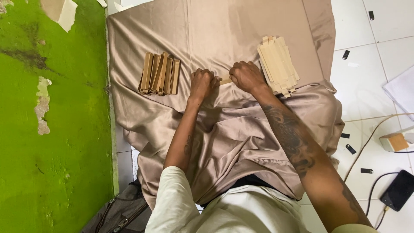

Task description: The person sits on the floor and assembles small, flat wooden pieces by hand. They pick up individual pieces from a pile on the right, fit them together, and place the assembled units onto a pile on the left.

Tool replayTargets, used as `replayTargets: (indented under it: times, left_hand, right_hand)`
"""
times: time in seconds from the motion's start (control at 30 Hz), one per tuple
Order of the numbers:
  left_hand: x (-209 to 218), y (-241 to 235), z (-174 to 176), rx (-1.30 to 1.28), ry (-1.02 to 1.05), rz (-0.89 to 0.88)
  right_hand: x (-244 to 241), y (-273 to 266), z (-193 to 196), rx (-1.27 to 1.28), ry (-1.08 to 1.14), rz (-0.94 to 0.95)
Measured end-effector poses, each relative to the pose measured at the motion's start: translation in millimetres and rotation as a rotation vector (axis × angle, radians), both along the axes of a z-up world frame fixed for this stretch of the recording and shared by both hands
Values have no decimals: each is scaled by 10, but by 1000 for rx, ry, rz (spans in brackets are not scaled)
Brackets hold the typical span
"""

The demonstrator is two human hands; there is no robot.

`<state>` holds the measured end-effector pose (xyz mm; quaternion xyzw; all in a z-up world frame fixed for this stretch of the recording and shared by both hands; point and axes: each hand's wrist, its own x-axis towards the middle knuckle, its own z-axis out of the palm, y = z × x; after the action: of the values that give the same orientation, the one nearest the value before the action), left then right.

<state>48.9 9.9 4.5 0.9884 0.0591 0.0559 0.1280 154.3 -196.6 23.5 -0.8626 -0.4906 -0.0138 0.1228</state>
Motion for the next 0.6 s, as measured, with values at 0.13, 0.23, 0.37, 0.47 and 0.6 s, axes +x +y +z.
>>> replayTargets:
  times: [0.13, 0.23, 0.37, 0.47, 0.6]
  left_hand:
    - [65, 93, -178, -136, 120, 35]
    - [81, 110, -185, -253, 182, 26]
    - [73, 59, 11, -183, 210, 51]
    - [13, 13, 163, -178, 256, 41]
    - [210, 10, -36, 68, 242, 55]
  right_hand:
    - [-10, 5, 41, -38, 102, -49]
    - [49, 35, 11, -49, 217, -60]
    - [111, 73, 19, -174, 257, -65]
    - [18, 52, 221, -175, 203, -18]
    - [0, 89, 163, -160, 0, 39]
